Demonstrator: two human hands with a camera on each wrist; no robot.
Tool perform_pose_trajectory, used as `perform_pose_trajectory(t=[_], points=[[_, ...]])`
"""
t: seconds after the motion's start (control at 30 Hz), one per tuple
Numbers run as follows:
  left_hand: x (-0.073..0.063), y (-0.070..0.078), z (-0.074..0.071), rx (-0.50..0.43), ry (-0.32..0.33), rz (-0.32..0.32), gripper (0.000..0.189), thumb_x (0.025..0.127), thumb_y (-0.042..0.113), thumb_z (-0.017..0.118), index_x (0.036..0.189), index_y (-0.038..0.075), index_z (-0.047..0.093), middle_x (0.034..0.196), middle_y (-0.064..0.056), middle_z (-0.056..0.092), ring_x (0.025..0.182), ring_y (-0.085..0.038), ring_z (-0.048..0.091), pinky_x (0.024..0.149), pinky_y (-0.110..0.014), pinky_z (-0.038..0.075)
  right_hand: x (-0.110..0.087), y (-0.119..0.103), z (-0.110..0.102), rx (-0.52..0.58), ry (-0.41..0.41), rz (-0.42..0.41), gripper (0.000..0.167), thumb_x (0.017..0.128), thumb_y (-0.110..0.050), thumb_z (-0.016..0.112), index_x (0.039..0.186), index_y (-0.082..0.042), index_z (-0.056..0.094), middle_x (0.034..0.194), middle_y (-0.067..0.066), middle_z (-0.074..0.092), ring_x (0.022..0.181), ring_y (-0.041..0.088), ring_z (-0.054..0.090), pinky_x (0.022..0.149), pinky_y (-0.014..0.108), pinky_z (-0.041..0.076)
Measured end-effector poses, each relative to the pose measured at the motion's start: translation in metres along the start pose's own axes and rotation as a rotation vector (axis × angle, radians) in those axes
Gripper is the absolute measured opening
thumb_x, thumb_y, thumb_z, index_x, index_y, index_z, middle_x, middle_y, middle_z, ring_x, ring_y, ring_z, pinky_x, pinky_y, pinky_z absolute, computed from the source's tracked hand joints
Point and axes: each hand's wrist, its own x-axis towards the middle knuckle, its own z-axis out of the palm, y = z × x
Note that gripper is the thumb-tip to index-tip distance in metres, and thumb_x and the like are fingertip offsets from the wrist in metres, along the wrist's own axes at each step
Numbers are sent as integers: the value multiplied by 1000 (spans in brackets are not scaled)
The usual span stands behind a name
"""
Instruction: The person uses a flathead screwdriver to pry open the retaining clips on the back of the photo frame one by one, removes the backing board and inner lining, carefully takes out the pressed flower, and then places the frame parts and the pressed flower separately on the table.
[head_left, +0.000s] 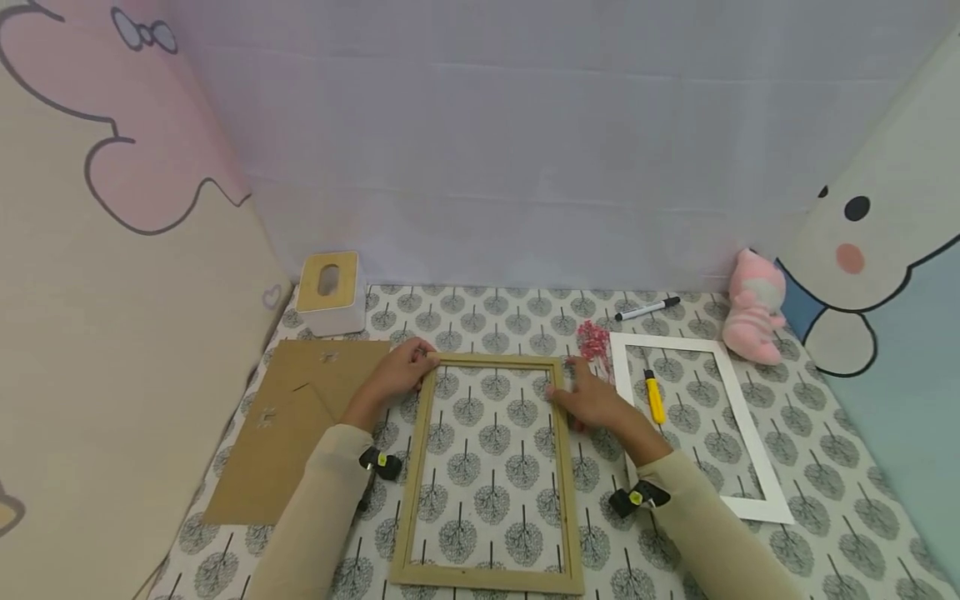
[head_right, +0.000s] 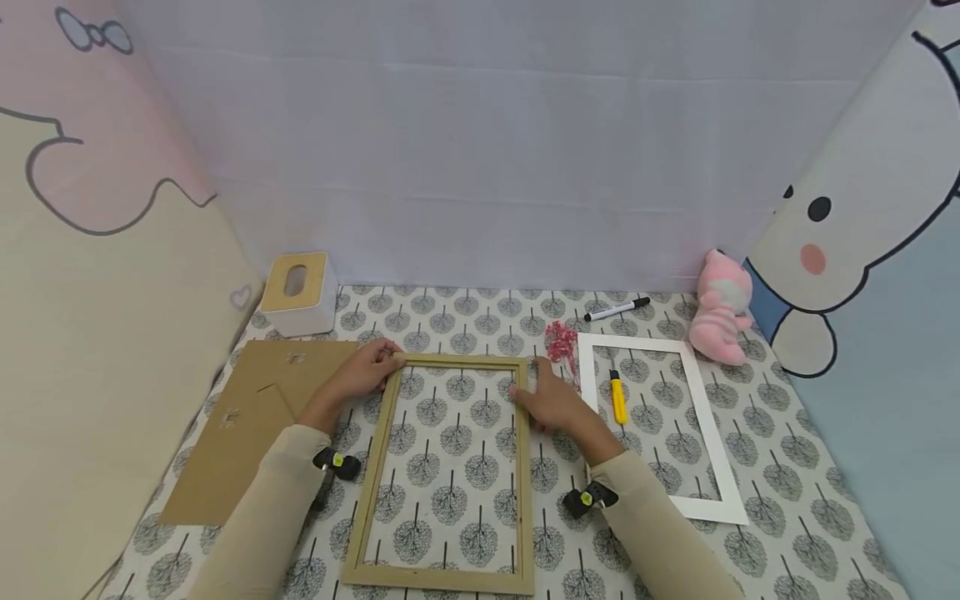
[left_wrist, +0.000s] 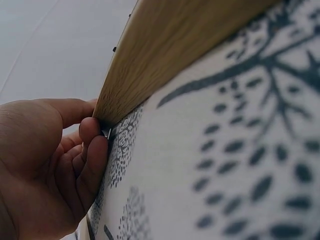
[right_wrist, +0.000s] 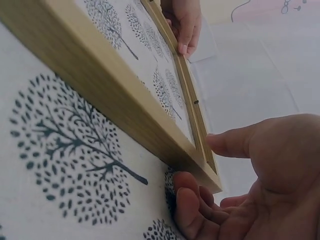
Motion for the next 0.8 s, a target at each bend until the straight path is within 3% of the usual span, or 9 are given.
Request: perform_pose_trajectory(t=[0.1, 0.27, 0.4, 0.47, 0.53, 0.6, 0.67, 0.73, 0.8], points=[[0, 0, -1, 13, 10, 1, 25, 109, 31, 60, 125, 12, 58, 79, -4, 56, 61, -18, 52, 59, -31, 48, -1, 0, 0, 35, -17, -10, 85, 108, -37, 60, 168, -8, 6, 89, 17, 68, 54, 21, 61, 53, 36, 55], [2, -1, -1, 37, 21, 0, 27, 109, 33, 60, 127, 13, 58, 81, -3, 56, 62, -18, 52, 62, -32, 49, -7, 0, -2, 87, -42, -47, 88, 108, -35, 59, 168, -8, 2, 77, 15, 66, 52, 18, 54, 54, 34, 49], [1, 2, -9, 43, -75, 1, 54, 109, 34, 59, 153, 9, 43, 90, -7, 59, 70, -19, 56, 69, -32, 52, -16, 1, -8, 43, 62, -91, 76, 109, -33, 59, 166, -5, 19, 96, 16, 67, 67, 21, 59, 60, 35, 49], [-4, 9, -14, 44, -126, 14, 71, 109, 37, 58, 165, 7, 25, 105, -15, 61, 79, -26, 62, 75, -38, 57, -20, 5, -15, -29, 162, -140, 68, 109, -34, 58, 162, -2, 31, 111, 20, 65, 83, 27, 64, 67, 41, 52], [-13, 17, -20, 117, -121, 62, 82, 110, 44, 56, 169, 9, 11, 126, -22, 59, 98, -34, 66, 87, -47, 59, -23, 12, -25, -107, 255, -187, 65, 109, -37, 56, 161, -2, 37, 129, 26, 60, 106, 39, 63, 82, 54, 56], [-24, 26, -23, 238, -42, 126, 85, 109, 51, 54, 171, 16, 8, 154, -26, 44, 126, -44, 60, 103, -61, 54, -23, 21, -35, -214, 339, -227, 69, 109, -42, 55, 162, -2, 36, 150, 31, 48, 137, 51, 49, 104, 69, 47], [-34, 35, -27, 413, 79, 205, 85, 107, 56, 53, 172, 22, 10, 171, -22, 26, 152, -48, 39, 118, -69, 40, -23, 29, -44, -322, 399, -234, 76, 108, -48, 55, 166, -6, 30, 170, 30, 25, 158, 56, 18, 119, 79, 24], [-41, 43, -30, 585, 192, 257, 85, 105, 61, 53, 172, 28, 11, 179, -14, 10, 165, -44, 12, 127, -70, 24, -22, 35, -52, -403, 431, -231, 82, 106, -53, 55, 169, -11, 23, 177, 25, 7, 162, 55, -4, 122, 82, 8], [-46, 49, -33, 701, 264, 284, 86, 103, 64, 54, 171, 31, 11, 181, -8, 3, 167, -39, -7, 131, -69, 12, -21, 39, -56, -454, 445, -218, 86, 105, -56, 55, 171, -16, 17, 179, 19, -4, 162, 53, -15, 121, 84, 1]])
